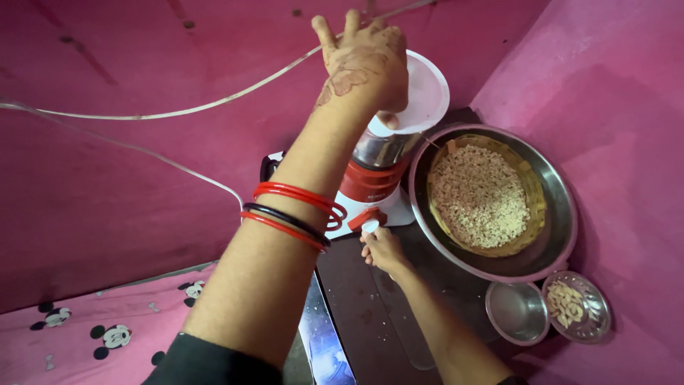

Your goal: The person scoops a thick paste from a metal bowl into a blender jar, secures the lid, and operates the blender. They then open the jar, stir the contents, and repeat the blending process.

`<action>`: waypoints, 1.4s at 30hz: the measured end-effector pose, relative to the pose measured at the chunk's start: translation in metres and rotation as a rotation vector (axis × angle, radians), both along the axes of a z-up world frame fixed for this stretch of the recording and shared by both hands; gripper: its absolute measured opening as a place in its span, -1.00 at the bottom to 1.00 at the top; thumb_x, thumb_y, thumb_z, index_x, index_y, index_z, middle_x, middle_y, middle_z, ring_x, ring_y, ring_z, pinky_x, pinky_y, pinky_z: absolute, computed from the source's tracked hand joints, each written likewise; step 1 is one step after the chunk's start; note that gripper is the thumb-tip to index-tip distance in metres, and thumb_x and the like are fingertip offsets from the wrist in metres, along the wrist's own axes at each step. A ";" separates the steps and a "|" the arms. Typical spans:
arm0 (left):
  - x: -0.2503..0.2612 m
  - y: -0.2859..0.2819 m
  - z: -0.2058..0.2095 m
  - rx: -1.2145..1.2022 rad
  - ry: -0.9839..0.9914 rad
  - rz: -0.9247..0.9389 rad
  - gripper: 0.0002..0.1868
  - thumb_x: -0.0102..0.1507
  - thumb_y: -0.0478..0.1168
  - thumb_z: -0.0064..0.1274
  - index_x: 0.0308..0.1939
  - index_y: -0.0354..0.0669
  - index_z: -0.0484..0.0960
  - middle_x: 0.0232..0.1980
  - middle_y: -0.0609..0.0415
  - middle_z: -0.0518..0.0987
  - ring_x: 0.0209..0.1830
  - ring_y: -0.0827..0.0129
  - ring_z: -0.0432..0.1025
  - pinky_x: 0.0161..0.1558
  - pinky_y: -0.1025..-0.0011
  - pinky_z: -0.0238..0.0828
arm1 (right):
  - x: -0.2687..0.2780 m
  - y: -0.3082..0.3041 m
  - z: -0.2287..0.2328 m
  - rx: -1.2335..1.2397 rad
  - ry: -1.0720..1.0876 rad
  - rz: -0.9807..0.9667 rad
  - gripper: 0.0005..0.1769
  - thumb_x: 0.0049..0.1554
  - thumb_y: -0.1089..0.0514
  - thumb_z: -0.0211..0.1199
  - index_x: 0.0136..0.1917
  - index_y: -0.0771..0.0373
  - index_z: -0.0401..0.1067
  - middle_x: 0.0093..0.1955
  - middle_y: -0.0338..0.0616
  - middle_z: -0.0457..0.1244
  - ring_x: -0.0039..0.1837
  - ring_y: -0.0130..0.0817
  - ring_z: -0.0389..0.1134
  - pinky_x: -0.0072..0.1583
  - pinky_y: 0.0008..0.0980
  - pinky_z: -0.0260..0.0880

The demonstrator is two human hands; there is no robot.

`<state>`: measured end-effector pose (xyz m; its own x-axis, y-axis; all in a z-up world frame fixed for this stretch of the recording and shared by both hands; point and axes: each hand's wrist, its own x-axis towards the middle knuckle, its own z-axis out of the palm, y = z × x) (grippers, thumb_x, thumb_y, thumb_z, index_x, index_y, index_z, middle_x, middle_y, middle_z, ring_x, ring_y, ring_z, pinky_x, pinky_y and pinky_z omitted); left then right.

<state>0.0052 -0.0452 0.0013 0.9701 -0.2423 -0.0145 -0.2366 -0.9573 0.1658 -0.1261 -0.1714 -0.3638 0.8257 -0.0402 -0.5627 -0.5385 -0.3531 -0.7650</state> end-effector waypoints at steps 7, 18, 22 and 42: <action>0.002 0.000 0.005 0.024 0.056 0.005 0.03 -0.14 0.00 0.55 0.36 0.00 0.39 0.50 0.12 0.23 0.58 0.02 -0.10 0.42 -0.49 -0.41 | 0.000 0.006 0.014 -0.257 -0.065 0.118 -0.69 0.29 0.07 0.05 -0.05 0.39 0.42 -0.32 0.05 0.36 -0.31 -0.18 0.41 -0.18 -0.20 0.44; 0.001 0.001 0.004 -0.023 0.047 0.014 -0.01 -0.15 -0.03 0.55 0.32 0.03 0.41 0.49 0.14 0.22 0.56 0.01 -0.11 0.39 -0.49 -0.43 | -0.005 0.020 0.027 -0.842 -0.262 0.374 -0.72 0.26 0.22 0.02 0.15 0.47 0.35 -0.03 0.30 0.39 0.10 0.18 0.44 0.12 0.01 0.48; -0.001 0.002 0.006 -0.021 0.076 0.009 -0.04 -0.11 -0.05 0.53 0.33 0.01 0.43 0.49 0.13 0.26 0.58 0.02 -0.08 0.42 -0.50 -0.44 | -0.008 0.015 0.023 -0.808 -0.249 0.383 -0.73 0.26 0.19 0.04 0.11 0.44 0.38 -0.04 0.28 0.39 0.10 0.17 0.44 0.12 0.02 0.47; -0.002 -0.004 0.001 0.009 0.046 0.031 -0.23 -0.10 -0.14 0.50 0.19 0.03 0.56 0.43 0.14 0.29 0.56 0.02 -0.12 0.34 -0.58 -0.38 | 0.002 0.003 -0.004 -0.366 -0.294 0.193 -0.69 0.19 0.10 0.00 -0.15 0.40 0.42 -0.38 -0.04 0.41 -0.32 -0.33 0.43 -0.19 -0.29 0.46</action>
